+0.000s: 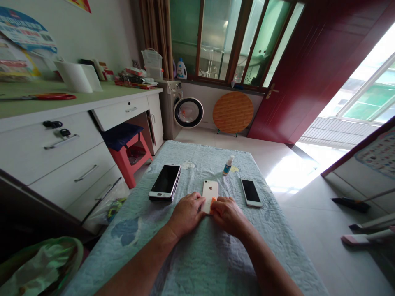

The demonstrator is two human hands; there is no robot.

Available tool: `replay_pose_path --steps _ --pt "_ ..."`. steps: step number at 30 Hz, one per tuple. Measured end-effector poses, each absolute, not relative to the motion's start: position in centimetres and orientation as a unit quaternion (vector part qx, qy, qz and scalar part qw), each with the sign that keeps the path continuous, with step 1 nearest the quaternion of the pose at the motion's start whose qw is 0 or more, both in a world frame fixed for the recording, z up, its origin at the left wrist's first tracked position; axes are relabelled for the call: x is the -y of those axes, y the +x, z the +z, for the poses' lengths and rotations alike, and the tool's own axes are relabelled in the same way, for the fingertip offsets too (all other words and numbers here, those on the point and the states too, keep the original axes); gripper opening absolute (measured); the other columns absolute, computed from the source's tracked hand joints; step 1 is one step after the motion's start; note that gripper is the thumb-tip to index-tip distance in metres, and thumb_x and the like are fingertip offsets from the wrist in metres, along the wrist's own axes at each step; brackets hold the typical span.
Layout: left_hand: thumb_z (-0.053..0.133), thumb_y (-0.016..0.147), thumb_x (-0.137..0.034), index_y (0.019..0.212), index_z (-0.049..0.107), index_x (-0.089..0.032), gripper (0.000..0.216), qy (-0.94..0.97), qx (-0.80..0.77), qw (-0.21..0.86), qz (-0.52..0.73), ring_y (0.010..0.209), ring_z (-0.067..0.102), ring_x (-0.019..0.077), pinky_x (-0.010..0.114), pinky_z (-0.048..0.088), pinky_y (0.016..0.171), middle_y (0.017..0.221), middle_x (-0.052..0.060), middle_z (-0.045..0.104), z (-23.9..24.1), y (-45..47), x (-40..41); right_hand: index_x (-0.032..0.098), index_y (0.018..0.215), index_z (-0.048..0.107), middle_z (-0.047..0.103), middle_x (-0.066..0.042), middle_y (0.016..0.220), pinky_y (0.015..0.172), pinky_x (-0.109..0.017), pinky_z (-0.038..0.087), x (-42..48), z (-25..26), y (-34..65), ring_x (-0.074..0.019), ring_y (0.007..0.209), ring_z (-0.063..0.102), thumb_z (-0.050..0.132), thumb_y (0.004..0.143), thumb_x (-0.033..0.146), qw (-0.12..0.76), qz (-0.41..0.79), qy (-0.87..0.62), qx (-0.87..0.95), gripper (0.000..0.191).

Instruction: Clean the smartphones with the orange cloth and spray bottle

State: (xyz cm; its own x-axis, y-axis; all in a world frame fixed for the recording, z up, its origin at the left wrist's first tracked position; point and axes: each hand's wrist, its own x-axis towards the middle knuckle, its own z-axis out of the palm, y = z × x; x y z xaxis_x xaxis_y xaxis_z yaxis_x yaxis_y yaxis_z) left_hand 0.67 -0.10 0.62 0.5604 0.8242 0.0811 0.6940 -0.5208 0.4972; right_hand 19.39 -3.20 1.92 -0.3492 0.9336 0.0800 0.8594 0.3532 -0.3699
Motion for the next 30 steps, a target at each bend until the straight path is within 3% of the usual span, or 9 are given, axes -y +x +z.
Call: replay_pose_path --steps 9,18,24,30 --pt "0.062 0.085 -0.026 0.107 0.064 -0.02 0.022 0.866 -0.434 0.2 0.148 0.099 0.057 0.0213 0.03 0.044 0.088 0.106 0.006 0.059 0.5 0.8 -0.1 0.016 0.061 0.051 0.053 0.003 0.065 0.065 -0.025 0.025 3.3 2.2 20.2 -0.0086 0.061 0.043 0.051 0.073 0.013 0.111 0.141 -0.58 0.794 0.013" --pt "0.057 0.086 -0.027 0.093 0.064 -0.021 0.011 0.856 -0.45 0.201 0.154 0.085 0.058 0.0192 0.027 0.044 0.074 0.092 0.003 0.059 0.8 0.9 0.3 0.017 0.069 0.056 0.055 0.002 0.073 0.071 -0.025 0.028 3.5 1.4 19.1 -0.0109 0.072 0.049 0.054 0.081 0.014 0.134 0.118 -0.543 0.821 0.013" --pt "0.052 0.081 -0.015 0.106 0.063 -0.024 0.029 0.852 -0.422 0.254 0.176 0.09 0.059 0.0187 0.026 0.046 0.081 0.096 0.003 0.058 0.8 0.5 -0.1 0.021 0.085 0.063 0.058 -0.001 0.085 0.076 -0.026 0.03 3.7 1.5 17.8 -0.0135 0.082 0.05 0.052 0.093 0.023 0.144 0.098 -0.506 0.845 0.013" --pt "0.044 0.076 -0.005 0.109 0.061 -0.022 0.041 0.825 -0.439 0.283 0.216 0.1 0.059 0.0193 0.029 0.045 0.093 0.105 0.005 0.06 -0.1 0.7 -0.3 0.023 0.096 0.066 0.059 -0.004 0.094 0.076 -0.029 0.031 3.6 1.1 16.6 -0.0165 0.086 0.048 0.053 0.093 0.025 0.127 0.072 -0.504 0.851 0.013"
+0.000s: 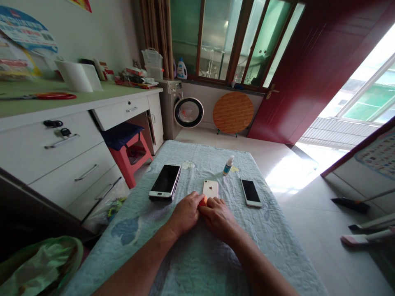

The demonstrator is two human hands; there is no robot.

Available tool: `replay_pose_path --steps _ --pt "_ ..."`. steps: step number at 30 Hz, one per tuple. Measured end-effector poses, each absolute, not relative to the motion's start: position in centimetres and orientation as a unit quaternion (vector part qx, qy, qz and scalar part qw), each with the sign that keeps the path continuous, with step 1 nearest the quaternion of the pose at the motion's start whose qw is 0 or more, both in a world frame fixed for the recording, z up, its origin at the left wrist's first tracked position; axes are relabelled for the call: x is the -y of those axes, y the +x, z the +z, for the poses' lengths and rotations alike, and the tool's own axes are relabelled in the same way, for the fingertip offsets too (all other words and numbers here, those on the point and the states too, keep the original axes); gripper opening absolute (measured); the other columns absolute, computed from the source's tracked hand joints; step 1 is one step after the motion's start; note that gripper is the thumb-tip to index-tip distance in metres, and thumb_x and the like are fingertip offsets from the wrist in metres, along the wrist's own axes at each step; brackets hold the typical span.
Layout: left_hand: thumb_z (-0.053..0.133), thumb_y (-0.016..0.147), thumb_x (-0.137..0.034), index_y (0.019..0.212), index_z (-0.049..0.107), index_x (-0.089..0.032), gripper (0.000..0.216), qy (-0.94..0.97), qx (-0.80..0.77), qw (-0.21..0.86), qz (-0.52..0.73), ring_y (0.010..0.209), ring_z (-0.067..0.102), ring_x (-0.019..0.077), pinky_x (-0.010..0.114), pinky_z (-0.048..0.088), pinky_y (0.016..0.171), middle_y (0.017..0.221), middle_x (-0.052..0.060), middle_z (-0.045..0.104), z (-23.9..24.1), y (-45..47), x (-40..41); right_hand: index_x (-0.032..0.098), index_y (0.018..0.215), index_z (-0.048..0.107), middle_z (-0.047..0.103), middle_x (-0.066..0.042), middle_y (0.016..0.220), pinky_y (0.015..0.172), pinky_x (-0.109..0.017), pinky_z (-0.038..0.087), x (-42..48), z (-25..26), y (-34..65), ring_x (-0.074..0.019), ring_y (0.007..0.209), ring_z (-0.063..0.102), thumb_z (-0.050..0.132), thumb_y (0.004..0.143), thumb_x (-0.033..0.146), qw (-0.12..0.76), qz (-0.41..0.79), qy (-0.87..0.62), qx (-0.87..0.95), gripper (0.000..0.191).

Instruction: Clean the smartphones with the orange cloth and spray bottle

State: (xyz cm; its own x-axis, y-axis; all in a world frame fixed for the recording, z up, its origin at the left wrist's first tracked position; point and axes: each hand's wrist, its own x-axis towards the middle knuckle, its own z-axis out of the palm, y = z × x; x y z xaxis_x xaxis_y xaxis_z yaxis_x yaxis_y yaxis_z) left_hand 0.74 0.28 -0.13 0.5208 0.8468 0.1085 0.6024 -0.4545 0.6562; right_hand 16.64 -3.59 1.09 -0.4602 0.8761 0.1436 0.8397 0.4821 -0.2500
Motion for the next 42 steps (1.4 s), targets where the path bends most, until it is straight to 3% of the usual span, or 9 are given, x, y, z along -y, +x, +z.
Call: replay_pose_path --steps 6,15,22,27,42 --pt "0.038 0.082 -0.006 0.121 0.057 -0.019 0.045 0.814 -0.439 0.286 0.249 0.105 0.058 0.0184 0.029 0.043 0.096 0.11 0.007 0.061 -0.7 0.9 -0.4 0.024 0.089 0.067 0.059 -0.003 0.092 0.076 -0.03 0.031 3.3 0.3 16.3 -0.017 0.086 0.047 0.055 0.093 0.025 0.121 0.052 -0.511 0.85 0.013" --pt "0.042 0.077 -0.004 0.107 0.061 -0.021 0.04 0.83 -0.443 0.263 0.214 0.099 0.058 0.0186 0.029 0.044 0.092 0.104 0.005 0.06 -0.3 1.0 -0.2 0.022 0.086 0.066 0.058 -0.002 0.085 0.077 -0.028 0.031 3.8 1.6 17.3 -0.0147 0.082 0.048 0.054 0.093 0.025 0.124 0.086 -0.505 0.85 0.014" --pt "0.051 0.086 -0.027 0.106 0.062 -0.022 0.023 0.855 -0.439 0.213 0.178 0.097 0.056 0.0229 0.033 0.044 0.089 0.102 0.006 0.058 0.7 0.9 0.4 0.02 0.086 0.06 0.058 -0.001 0.085 0.077 -0.026 0.031 3.8 1.7 18.1 -0.0138 0.082 0.051 0.056 0.087 0.018 0.11 0.109 -0.524 0.838 0.004" --pt "0.06 0.083 -0.04 0.109 0.062 -0.022 0.032 0.856 -0.444 0.206 0.164 0.099 0.056 0.025 0.034 0.044 0.09 0.105 0.007 0.057 0.5 0.9 0.3 0.02 0.084 0.058 0.058 0.0 0.083 0.074 -0.026 0.03 3.9 2.1 18.8 -0.0135 0.079 0.051 0.056 0.082 0.014 0.093 0.135 -0.546 0.821 0.007" --pt "0.065 0.082 -0.029 0.117 0.06 -0.021 0.036 0.86 -0.439 0.197 0.168 0.118 0.053 0.0275 0.04 0.04 0.102 0.13 0.009 0.057 -0.1 0.8 -0.1 0.018 0.074 0.056 0.06 -0.001 0.074 0.063 -0.023 0.027 3.4 2.3 21.1 -0.0122 0.068 0.05 0.05 0.072 0.011 0.093 0.178 -0.584 0.786 0.01"
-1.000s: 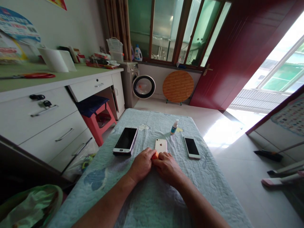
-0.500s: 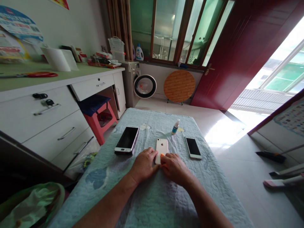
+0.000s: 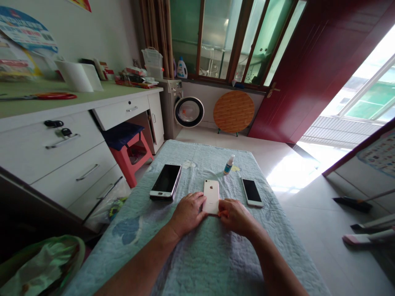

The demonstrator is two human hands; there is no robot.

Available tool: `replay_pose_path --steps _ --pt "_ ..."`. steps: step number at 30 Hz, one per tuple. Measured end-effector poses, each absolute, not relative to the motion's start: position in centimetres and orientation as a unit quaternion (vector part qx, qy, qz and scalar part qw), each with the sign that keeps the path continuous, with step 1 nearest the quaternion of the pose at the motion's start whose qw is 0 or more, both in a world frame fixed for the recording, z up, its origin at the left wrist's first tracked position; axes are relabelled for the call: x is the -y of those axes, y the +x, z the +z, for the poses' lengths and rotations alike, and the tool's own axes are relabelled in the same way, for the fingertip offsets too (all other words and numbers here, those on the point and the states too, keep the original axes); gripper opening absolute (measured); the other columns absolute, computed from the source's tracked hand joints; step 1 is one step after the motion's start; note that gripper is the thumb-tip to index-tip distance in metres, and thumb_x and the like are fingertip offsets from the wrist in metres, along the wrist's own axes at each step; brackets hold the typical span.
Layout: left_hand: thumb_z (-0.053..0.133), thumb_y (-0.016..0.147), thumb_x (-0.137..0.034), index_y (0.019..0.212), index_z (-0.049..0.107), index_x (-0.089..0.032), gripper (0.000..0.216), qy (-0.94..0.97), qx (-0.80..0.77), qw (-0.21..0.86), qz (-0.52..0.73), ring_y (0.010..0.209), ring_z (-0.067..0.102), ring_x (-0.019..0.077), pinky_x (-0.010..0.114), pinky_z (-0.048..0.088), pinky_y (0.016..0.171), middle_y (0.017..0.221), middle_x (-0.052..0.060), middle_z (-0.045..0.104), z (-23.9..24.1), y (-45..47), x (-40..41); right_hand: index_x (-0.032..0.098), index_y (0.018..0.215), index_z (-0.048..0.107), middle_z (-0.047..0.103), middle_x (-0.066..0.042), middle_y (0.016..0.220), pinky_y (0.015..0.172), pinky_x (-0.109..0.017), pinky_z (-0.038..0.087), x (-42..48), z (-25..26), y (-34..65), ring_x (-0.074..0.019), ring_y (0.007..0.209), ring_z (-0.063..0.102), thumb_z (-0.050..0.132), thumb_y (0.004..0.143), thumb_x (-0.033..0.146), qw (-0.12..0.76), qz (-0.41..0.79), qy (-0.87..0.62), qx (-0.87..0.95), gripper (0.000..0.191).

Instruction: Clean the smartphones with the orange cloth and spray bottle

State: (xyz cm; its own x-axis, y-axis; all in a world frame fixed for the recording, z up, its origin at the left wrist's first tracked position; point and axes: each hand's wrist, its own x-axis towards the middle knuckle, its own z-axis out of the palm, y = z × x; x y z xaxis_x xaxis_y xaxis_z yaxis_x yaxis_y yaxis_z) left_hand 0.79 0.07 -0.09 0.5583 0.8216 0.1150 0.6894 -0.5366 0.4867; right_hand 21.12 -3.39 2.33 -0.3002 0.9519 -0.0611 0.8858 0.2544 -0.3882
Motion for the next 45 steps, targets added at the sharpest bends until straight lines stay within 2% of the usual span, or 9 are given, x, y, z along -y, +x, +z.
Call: replay_pose_path --steps 6,14,21,30,37,45 --pt "0.066 0.081 -0.029 0.116 0.062 -0.019 0.036 0.859 -0.435 0.203 0.177 0.116 0.054 0.0278 0.04 0.041 0.101 0.129 0.009 0.059 -0.2 0.8 -0.2 0.018 0.075 0.057 0.057 0.0 0.075 0.064 -0.024 0.028 3.3 1.8 20.2 -0.0118 0.068 0.048 0.052 0.074 0.009 0.134 0.163 -0.567 0.796 0.01" --pt "0.06 0.087 -0.043 0.121 0.058 -0.021 0.04 0.859 -0.413 0.226 0.2 0.11 0.056 0.0259 0.037 0.042 0.097 0.12 0.007 0.063 -0.1 0.7 -0.1 0.02 0.083 0.064 0.056 -0.001 0.084 0.075 -0.024 0.034 2.6 0.8 18.5 -0.0133 0.079 0.048 0.055 0.087 0.015 0.171 0.129 -0.538 0.815 0.011" --pt "0.065 0.082 -0.033 0.122 0.058 -0.018 0.043 0.862 -0.431 0.203 0.174 0.114 0.054 0.0278 0.039 0.041 0.1 0.127 0.009 0.06 -0.1 0.8 -0.2 0.021 0.088 0.069 0.055 -0.003 0.088 0.081 -0.026 0.036 0.6 0.2 19.9 -0.0157 0.087 0.049 0.054 0.092 0.024 0.197 0.101 -0.618 0.754 0.016" --pt "0.065 0.081 -0.031 0.119 0.058 -0.018 0.041 0.863 -0.434 0.194 0.173 0.114 0.054 0.0279 0.039 0.041 0.1 0.126 0.009 0.06 -0.3 0.7 -0.2 0.02 0.088 0.068 0.057 -0.004 0.09 0.083 -0.026 0.036 0.3 0.4 20.1 -0.0161 0.088 0.052 0.047 0.094 0.025 0.198 0.126 -0.654 0.719 0.023" --pt "0.065 0.081 -0.03 0.117 0.059 -0.019 0.038 0.862 -0.43 0.196 0.182 0.114 0.055 0.027 0.038 0.042 0.1 0.125 0.008 0.061 -0.2 0.7 -0.1 0.018 0.084 0.064 0.059 -0.002 0.086 0.075 -0.023 0.037 2.0 1.3 20.5 -0.0138 0.08 0.054 0.053 0.085 0.015 0.205 0.189 -0.588 0.759 0.012" --pt "0.068 0.079 -0.03 0.118 0.06 -0.018 0.041 0.861 -0.431 0.203 0.177 0.115 0.055 0.0275 0.039 0.041 0.101 0.126 0.009 0.061 -0.1 0.7 -0.2 0.018 0.076 0.063 0.061 0.0 0.081 0.068 -0.021 0.036 2.8 3.0 20.8 -0.0112 0.073 0.054 0.051 0.074 0.007 0.159 0.299 -0.532 0.776 0.017"
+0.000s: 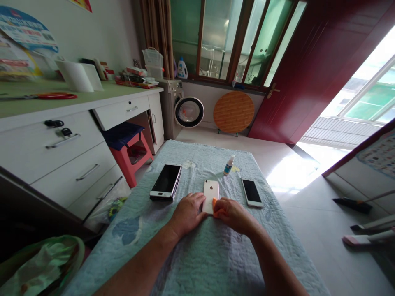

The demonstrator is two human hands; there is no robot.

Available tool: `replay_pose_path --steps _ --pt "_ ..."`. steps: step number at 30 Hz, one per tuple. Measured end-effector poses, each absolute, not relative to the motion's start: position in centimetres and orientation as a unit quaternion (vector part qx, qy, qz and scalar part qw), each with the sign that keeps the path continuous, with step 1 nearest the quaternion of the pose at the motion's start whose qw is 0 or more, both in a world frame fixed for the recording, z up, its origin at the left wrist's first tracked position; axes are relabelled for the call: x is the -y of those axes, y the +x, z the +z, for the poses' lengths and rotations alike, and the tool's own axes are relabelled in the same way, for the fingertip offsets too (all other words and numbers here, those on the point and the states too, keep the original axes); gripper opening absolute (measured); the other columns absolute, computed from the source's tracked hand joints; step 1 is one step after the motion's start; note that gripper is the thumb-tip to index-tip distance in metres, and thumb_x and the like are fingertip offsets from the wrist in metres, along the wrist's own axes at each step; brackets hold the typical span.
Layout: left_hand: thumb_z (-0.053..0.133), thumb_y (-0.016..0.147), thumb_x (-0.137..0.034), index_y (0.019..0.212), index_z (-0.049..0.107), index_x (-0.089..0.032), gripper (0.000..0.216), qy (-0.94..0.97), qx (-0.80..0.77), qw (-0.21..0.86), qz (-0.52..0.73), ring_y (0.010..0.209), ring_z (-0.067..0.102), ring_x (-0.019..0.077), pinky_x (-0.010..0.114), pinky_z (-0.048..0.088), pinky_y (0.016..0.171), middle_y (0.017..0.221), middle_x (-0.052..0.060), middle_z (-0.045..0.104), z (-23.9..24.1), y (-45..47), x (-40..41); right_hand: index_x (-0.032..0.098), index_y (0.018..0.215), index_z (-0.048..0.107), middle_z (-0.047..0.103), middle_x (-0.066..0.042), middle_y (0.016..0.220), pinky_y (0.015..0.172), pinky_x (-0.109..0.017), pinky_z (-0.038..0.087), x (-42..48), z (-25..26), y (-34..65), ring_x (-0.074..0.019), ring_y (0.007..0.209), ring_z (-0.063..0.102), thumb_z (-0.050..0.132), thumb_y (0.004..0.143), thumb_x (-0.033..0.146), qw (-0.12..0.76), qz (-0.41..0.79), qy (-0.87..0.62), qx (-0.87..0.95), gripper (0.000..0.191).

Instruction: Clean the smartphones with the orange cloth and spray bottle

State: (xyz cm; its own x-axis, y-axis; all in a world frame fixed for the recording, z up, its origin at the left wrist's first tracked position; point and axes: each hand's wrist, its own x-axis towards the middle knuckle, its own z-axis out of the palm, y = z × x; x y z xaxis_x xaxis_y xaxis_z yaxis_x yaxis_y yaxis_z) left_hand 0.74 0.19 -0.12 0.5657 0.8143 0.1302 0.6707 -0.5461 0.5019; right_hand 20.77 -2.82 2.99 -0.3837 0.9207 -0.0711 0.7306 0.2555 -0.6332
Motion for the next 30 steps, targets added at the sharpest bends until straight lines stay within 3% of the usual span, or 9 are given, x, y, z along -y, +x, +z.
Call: replay_pose_path --steps 9,14,24,30 --pt "0.062 0.084 -0.041 0.118 0.059 -0.019 0.041 0.863 -0.425 0.206 0.178 0.113 0.055 0.0283 0.04 0.042 0.099 0.126 0.01 0.06 -0.2 0.6 -0.3 0.018 0.077 0.067 0.06 -0.003 0.083 0.07 -0.023 0.036 -0.6 2.8 20.5 -0.0137 0.077 0.054 0.053 0.074 0.009 0.126 0.246 -0.587 0.761 0.016" --pt "0.06 0.085 -0.045 0.118 0.059 -0.022 0.041 0.862 -0.424 0.214 0.177 0.112 0.055 0.0295 0.041 0.042 0.097 0.121 0.009 0.061 -0.1 0.6 -0.3 0.017 0.082 0.067 0.057 -0.004 0.088 0.073 -0.024 0.038 -3.0 1.5 20.0 -0.014 0.079 0.054 0.053 0.079 0.01 0.189 0.196 -0.63 0.728 0.016" --pt "0.064 0.081 -0.033 0.118 0.059 -0.02 0.04 0.86 -0.434 0.209 0.17 0.111 0.055 0.0275 0.039 0.042 0.097 0.121 0.008 0.061 0.0 0.6 -0.3 0.022 0.101 0.063 0.055 -0.004 0.091 0.07 -0.025 0.037 -3.9 -0.7 19.9 -0.0152 0.078 0.052 0.048 0.087 0.019 0.279 0.134 -0.683 0.662 0.021" --pt "0.065 0.08 -0.033 0.118 0.06 -0.02 0.04 0.86 -0.43 0.21 0.177 0.11 0.056 0.0274 0.039 0.043 0.097 0.122 0.009 0.061 0.0 0.6 -0.3 0.019 0.083 0.063 0.059 -0.003 0.089 0.072 -0.024 0.038 -3.9 -0.5 20.4 -0.0144 0.08 0.054 0.05 0.082 0.016 0.278 0.166 -0.671 0.667 0.014"
